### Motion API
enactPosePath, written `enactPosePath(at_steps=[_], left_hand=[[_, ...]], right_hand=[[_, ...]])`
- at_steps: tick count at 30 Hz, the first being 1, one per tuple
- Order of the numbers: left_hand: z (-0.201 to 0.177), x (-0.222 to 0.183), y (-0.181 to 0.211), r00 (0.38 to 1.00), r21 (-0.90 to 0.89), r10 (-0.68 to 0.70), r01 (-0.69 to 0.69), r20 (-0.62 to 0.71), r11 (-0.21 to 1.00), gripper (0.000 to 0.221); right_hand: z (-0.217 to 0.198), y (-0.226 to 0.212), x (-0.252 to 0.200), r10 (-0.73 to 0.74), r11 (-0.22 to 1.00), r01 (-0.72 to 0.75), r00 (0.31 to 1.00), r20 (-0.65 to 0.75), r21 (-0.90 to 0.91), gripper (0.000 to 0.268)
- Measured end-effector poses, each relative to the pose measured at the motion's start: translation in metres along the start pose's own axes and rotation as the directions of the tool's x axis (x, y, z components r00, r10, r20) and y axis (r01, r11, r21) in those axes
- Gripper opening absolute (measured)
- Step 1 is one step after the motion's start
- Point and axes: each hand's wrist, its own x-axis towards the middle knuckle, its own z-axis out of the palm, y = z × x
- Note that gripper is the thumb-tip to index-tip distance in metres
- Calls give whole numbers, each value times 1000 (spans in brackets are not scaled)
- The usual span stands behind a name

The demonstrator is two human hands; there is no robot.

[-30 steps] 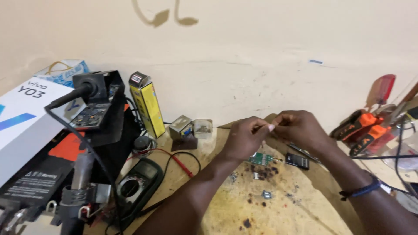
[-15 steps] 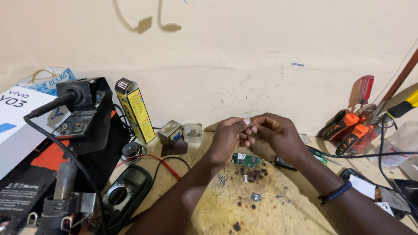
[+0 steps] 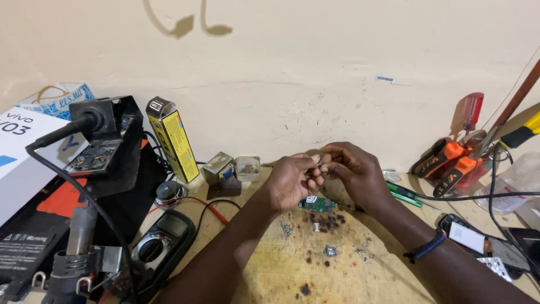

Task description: Sorting through a box of small electronic components and examining a circuit board on a repair bench.

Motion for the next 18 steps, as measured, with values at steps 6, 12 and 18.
enactPosePath(at_steps=[6,12,18], left_hand=[[1,-2,-2,999,28,43,-42,-31,999,11],[8,-5,0,997,70,73,-70,-36,995,13],[5,-5,-1,995,145,89,-81,-48,986,16]], right_hand=[[5,-4,-3,-109,990,115,992,69,-87,28],[1,0,-1,-73,992,75,997,22,-102,29],[3,4,-3,-57,995,57,998,5,-81,22]])
